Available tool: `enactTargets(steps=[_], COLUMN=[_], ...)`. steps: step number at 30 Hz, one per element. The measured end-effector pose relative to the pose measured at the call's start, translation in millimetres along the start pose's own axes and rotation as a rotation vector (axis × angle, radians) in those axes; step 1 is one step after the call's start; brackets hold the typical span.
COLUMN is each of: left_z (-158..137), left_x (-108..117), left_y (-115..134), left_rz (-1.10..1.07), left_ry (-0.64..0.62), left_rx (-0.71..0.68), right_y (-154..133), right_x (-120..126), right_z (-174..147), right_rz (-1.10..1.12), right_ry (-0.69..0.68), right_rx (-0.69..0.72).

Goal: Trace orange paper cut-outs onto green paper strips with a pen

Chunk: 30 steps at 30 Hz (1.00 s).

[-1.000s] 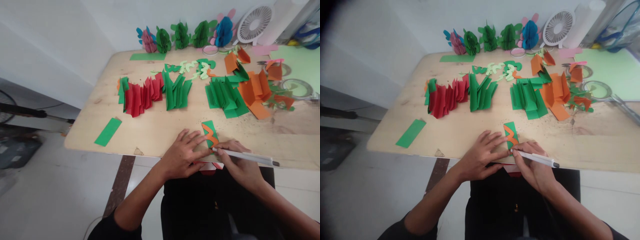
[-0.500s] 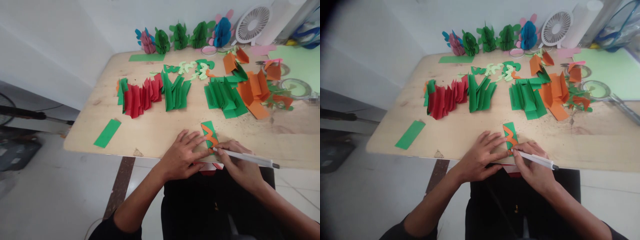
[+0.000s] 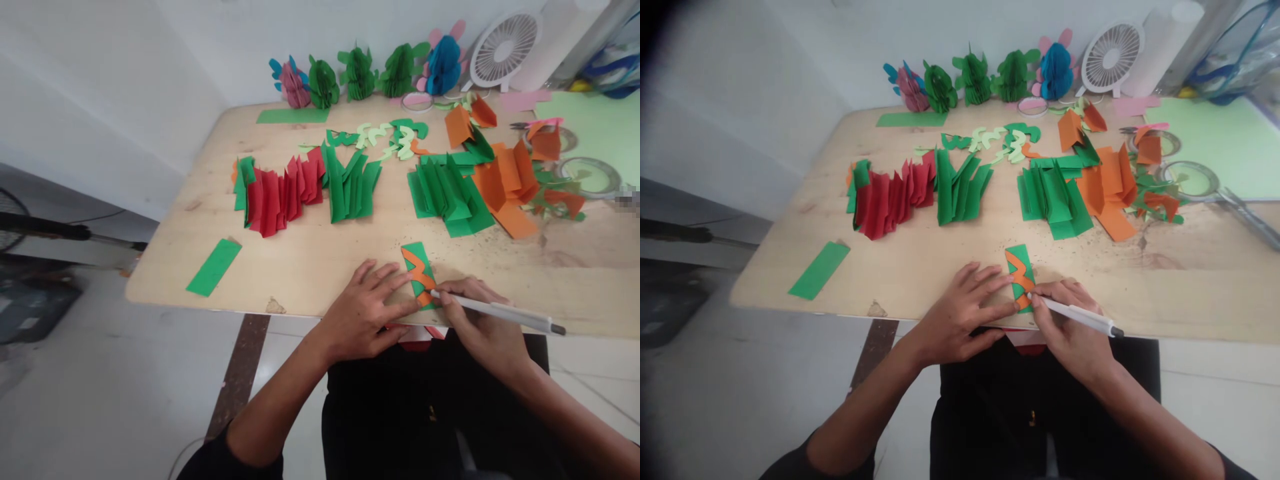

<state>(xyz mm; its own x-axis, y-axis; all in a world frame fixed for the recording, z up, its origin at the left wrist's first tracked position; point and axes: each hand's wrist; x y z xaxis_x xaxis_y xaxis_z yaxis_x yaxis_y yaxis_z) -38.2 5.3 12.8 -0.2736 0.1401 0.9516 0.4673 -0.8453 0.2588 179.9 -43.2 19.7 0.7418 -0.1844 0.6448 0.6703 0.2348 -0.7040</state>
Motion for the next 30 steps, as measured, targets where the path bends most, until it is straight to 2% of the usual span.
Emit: enactTargets(steps=[6, 18, 30], left_z=[-0.4, 0.1, -0.4], left_x=[-0.8, -0.4, -2.0], left_y=[-0.7, -0.1, -0.9], left_rz=[-0.003, 0.000, -0.010], left_ry=[-0.009, -0.008, -0.008], left_rx=[0.002, 0.007, 0.005], right_y=[1.4, -1.3, 4.5], right_x=[-0.4, 0.2, -1.7], right_z=[-0.2, 4.4, 2.1], right_rz=[0.002, -0.060, -0.027], right_ry=[-0.008, 0.018, 0.016], right_rx=[-0.001, 0.094, 0.052])
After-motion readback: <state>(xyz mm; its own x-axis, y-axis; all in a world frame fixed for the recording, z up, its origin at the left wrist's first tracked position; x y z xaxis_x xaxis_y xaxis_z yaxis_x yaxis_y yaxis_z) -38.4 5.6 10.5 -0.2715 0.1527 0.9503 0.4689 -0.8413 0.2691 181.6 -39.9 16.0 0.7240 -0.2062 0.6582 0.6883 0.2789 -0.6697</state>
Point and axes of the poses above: each hand's wrist, its own z-axis towards the middle knuckle, its own x-axis out of the back of the hand, y = z × x, and after that the axes turned 6 degrees about z, right-handed
